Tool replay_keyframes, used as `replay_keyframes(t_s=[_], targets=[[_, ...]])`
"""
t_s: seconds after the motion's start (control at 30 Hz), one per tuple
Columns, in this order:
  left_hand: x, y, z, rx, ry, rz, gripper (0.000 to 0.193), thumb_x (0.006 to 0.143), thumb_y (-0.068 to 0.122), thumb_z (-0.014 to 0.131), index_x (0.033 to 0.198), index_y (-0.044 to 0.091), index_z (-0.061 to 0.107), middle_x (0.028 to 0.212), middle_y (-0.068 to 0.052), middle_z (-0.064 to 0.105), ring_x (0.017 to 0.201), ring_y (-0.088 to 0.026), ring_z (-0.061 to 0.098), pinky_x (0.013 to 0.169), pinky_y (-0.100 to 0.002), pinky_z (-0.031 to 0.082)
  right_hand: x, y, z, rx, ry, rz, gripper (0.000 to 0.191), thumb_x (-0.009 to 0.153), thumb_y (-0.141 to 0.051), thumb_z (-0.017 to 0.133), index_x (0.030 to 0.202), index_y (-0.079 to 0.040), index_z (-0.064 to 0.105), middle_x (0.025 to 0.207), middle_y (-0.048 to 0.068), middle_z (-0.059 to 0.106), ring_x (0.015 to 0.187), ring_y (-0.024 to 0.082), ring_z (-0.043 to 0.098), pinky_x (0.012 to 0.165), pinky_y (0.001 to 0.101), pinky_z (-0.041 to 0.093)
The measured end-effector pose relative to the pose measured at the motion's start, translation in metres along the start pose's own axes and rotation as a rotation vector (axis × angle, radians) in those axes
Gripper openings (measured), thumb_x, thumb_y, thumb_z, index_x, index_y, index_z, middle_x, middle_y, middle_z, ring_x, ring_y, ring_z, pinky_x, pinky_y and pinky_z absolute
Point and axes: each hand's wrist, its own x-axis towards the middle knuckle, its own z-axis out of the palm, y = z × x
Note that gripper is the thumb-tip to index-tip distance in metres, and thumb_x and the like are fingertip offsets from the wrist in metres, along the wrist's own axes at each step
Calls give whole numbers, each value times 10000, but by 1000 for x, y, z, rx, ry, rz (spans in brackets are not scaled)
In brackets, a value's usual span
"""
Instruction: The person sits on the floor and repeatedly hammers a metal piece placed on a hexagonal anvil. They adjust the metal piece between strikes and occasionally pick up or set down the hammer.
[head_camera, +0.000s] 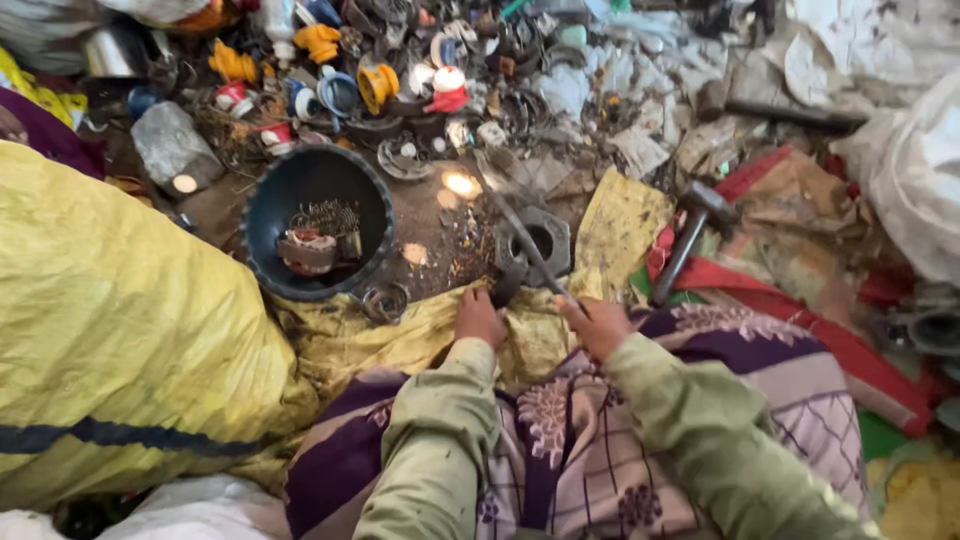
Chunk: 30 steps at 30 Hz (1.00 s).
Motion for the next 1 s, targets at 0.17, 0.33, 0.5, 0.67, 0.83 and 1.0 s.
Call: replay_keyframes(t_s=[0.17,0.33,0.5,0.67,0.83,1.0], targets=[[-4,2,-4,55,9,151,624,811,291,820,1320,59,545,1485,-216,434,1319,-458,455,1037,-548,454,-42,-39,-54,412,152,-23,539,999,-541,547,806,-42,609,574,52,558,453,185,536,450,376,424],[-2,-4,6,119,-63,127,592,823,284,810,1338,131,562,1470,-195,441,1317,-459,449,1024,-547,463,-39,-21,-46,911,3,331,410,965,-444,620,779,-88,539,539,41,489,407,196,468,384,352,386],[-3,-9,12,145,-82,130,490,847,227,782,1294,143,598,1437,-182,506,1302,-424,485,1016,-521,482,10,33,-13,1550,-314,733,316,946,-349,791,827,-132,595,599,-42,519,456,86,500,405,247,409],[-3,-6,14,67,-57,322,688,798,183,780,1425,114,506,1329,-176,615,1251,-403,512,1013,-495,464,24,59,10,1022,-150,583,402,895,-313,799,815,-22,534,627,62,539,490,203,539,468,386,497],[2,-5,13,75,-45,342,596,808,241,782,1343,78,575,1227,-173,659,1207,-398,531,1043,-473,447,21,55,12,1121,-167,603,307,870,-295,799,865,-75,585,636,24,540,502,169,537,466,373,483],[23,-3,-11,-566,147,299,369,1003,353,653,1087,8,756,959,-146,750,885,-287,737,793,-417,571,22,52,13,1102,-133,583,304,853,-261,798,865,-90,547,632,37,543,505,197,553,472,399,497]])
